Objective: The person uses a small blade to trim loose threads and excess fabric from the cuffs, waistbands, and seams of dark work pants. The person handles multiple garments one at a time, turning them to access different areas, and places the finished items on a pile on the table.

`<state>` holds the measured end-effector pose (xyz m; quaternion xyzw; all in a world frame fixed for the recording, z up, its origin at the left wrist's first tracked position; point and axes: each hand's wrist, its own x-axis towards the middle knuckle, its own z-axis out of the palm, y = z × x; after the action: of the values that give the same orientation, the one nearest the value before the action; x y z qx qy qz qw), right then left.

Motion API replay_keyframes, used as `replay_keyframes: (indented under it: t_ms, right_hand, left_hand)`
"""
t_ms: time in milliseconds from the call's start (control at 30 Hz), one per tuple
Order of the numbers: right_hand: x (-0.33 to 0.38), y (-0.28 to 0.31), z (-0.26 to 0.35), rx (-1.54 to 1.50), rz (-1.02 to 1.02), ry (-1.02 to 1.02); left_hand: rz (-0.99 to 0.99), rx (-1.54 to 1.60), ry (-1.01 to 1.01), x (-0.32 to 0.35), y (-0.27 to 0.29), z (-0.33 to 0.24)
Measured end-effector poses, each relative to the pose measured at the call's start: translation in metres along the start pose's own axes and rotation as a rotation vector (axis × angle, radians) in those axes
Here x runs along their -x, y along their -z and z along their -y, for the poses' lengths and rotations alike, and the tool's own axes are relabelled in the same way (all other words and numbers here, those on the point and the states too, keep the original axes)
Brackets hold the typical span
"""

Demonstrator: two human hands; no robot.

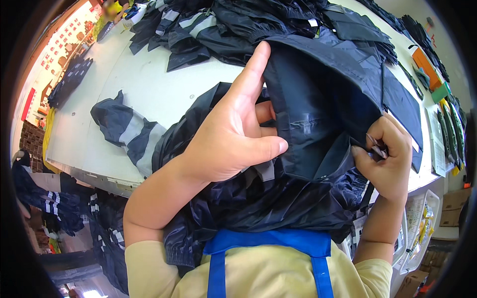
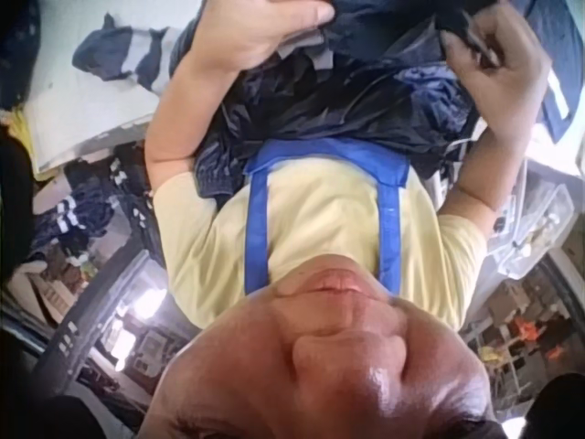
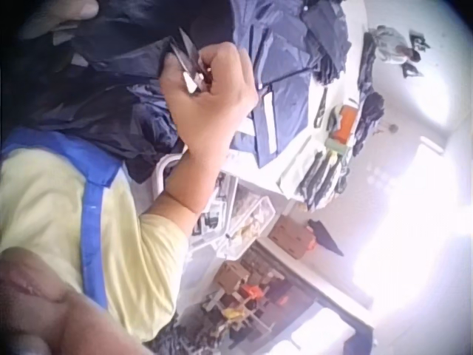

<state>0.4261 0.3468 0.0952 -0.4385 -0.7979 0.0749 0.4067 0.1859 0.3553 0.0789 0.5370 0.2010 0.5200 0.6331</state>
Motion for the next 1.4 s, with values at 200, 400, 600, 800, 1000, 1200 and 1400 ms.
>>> replay_keyframes:
  t_ms: [200, 400, 600, 800, 1000, 1200, 1400]
  right_hand:
    - [0.005, -0.004, -0.009, -0.111, -0.039, -0.038]
    - [-0.004, 0.014, -0.044, -0.519, -0.204, -0.383]
    - [0.024, 0.119, -0.236, -0.491, -0.708, -0.7]
    - [0.053, 0.117, -0.242, -0.179, -0.713, -0.577]
    - [0.026, 0.044, -0.134, -0.202, 0.06, -0.3]
    - [0.013, 0.037, -0.144, -0.137, -0.027, -0.45]
    - [0.026, 0.051, -0.096, -0.132, -0.284, -0.208]
  left_hand:
    - [0.033, -0.011, 0.003, -0.003, 0.004, 0.0]
    - [0.174, -0.729, 0.0, 0.014, 0.016, -0.017]
    - [0.252, -1.501, 0.242, 0.075, 0.03, -0.055]
    - [0.094, -1.633, 0.378, 0.123, 0.044, -0.039]
    - [0.184, -1.69, 0.158, 0.111, 0.028, -0.027]
    - [0.375, -1.629, -0.144, 0.021, 0.014, 0.002]
    - [0.458, -1.664, 0.582, -0.09, 0.062, 0.037]
